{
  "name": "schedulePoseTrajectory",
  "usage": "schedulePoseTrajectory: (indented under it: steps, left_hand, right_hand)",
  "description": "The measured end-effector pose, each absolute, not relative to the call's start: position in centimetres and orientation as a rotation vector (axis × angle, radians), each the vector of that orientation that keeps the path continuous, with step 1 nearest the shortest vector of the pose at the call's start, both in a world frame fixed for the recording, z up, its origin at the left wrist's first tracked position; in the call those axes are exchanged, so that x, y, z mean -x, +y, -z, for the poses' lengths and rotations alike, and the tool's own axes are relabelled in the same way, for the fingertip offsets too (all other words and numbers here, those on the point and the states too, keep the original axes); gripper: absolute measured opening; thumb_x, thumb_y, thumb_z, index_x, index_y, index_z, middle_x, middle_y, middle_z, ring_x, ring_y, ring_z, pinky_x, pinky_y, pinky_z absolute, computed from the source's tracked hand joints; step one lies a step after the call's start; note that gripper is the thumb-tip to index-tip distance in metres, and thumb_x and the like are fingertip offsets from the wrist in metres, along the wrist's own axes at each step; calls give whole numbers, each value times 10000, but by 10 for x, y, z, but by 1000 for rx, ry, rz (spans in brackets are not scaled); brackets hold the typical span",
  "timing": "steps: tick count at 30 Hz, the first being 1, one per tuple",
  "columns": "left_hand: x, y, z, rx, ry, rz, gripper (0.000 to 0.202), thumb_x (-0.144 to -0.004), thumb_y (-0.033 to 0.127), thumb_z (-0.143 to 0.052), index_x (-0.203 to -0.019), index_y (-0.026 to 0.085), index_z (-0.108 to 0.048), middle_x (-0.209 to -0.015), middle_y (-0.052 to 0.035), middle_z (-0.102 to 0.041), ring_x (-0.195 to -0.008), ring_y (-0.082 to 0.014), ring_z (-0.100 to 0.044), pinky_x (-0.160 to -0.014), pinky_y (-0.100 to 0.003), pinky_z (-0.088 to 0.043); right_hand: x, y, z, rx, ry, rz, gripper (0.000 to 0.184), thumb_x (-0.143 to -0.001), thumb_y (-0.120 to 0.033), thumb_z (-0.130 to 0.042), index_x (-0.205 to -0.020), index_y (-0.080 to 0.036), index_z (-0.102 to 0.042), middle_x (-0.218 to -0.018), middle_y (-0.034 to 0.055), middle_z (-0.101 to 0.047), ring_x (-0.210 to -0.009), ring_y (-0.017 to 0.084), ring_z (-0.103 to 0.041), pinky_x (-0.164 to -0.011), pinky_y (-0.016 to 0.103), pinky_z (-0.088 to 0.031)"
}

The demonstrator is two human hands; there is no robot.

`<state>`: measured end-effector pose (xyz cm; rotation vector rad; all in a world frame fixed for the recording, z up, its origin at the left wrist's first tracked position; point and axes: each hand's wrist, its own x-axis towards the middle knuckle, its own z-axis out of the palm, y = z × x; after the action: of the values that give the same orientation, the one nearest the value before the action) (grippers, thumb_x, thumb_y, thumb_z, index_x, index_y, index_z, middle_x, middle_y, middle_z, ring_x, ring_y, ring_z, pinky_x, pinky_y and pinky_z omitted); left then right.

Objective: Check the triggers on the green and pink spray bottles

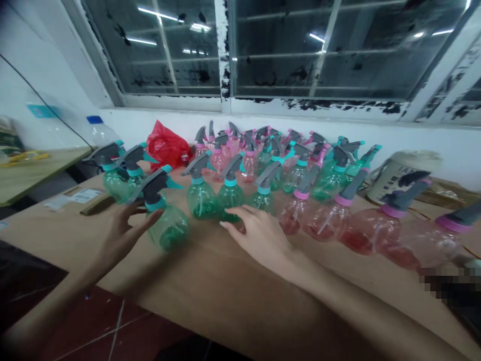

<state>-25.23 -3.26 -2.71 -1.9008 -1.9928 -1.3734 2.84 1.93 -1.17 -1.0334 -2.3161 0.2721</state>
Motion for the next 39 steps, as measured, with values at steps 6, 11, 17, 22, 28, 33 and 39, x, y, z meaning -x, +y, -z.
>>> schedulePoseTrajectory:
  steps: [6, 11, 17, 22, 28, 33, 39]
  left_hand:
    - [287, 4, 34, 1880, -1957, 1382, 393, -790, 471, -579, -1070, 195, -570, -1018, -76, -654, -879, -262, -650, -701, -369, -541]
    - [290, 19, 29, 1932, -1935, 1367, 355, -812, 413, -572, -1090, 194, -551, -1026, -76, -675, -905, -251, -664, -785, -384, -540]
    - [290, 29, 21, 1969, -1937, 1338, 290, -836, 332, -561, -1093, 199, -537, -1060, -74, -672, -934, -244, -660, -812, -384, -535]
    - [289, 39, 20, 2008, -1933, 1328, 284, -843, 306, -559, -1106, 202, -530, -1079, -71, -666, -963, -245, -653, -830, -385, -531]
    - [288, 47, 24, 1973, -1919, 1381, 295, -860, 309, -550, -1130, 193, -521, -1107, -99, -651, -1004, -263, -635, -863, -415, -519]
    - [282, 30, 29, 1920, -1863, 1466, 394, -883, 352, -514, -1235, 186, -453, -1258, -123, -548, -1150, -264, -540, -959, -443, -465]
    - [276, -5, 31, 1911, -1787, 1610, 418, -848, 351, -565, -1231, 220, -461, -1219, -90, -548, -1163, -259, -521, -966, -468, -466]
  right_hand:
    - [22, 33, 10, 985, -2263, -288, 443, -846, -362, -503, -1249, -179, -521, -1154, 90, -632, -673, 178, -616, -737, 377, -496]
    - [45, 44, 10, 996, -2256, -297, 522, -834, -383, -505, -1289, -129, -473, -1229, 130, -585, -923, 259, -616, -823, 424, -481]
    - [59, 53, 7, 1096, -2211, -330, 630, -808, -457, -516, -1340, -136, -416, -1219, 170, -580, -1069, 326, -562, -850, 491, -458]
    - [72, 57, 6, 1166, -2235, -375, 651, -801, -463, -518, -1327, -94, -418, -1222, 211, -563, -1048, 354, -565, -807, 496, -464]
    - [83, 63, 11, 1217, -2219, -370, 690, -797, -466, -526, -1321, -37, -393, -1102, 240, -609, -946, 355, -601, -730, 475, -471]
    - [85, 65, 14, 1233, -2214, -339, 603, -800, -407, -552, -1261, -34, -445, -1072, 233, -606, -939, 344, -597, -741, 458, -463]
    - [84, 63, 16, 1217, -2226, -341, 557, -795, -397, -568, -1206, -31, -478, -1023, 219, -611, -897, 327, -605, -701, 429, -467]
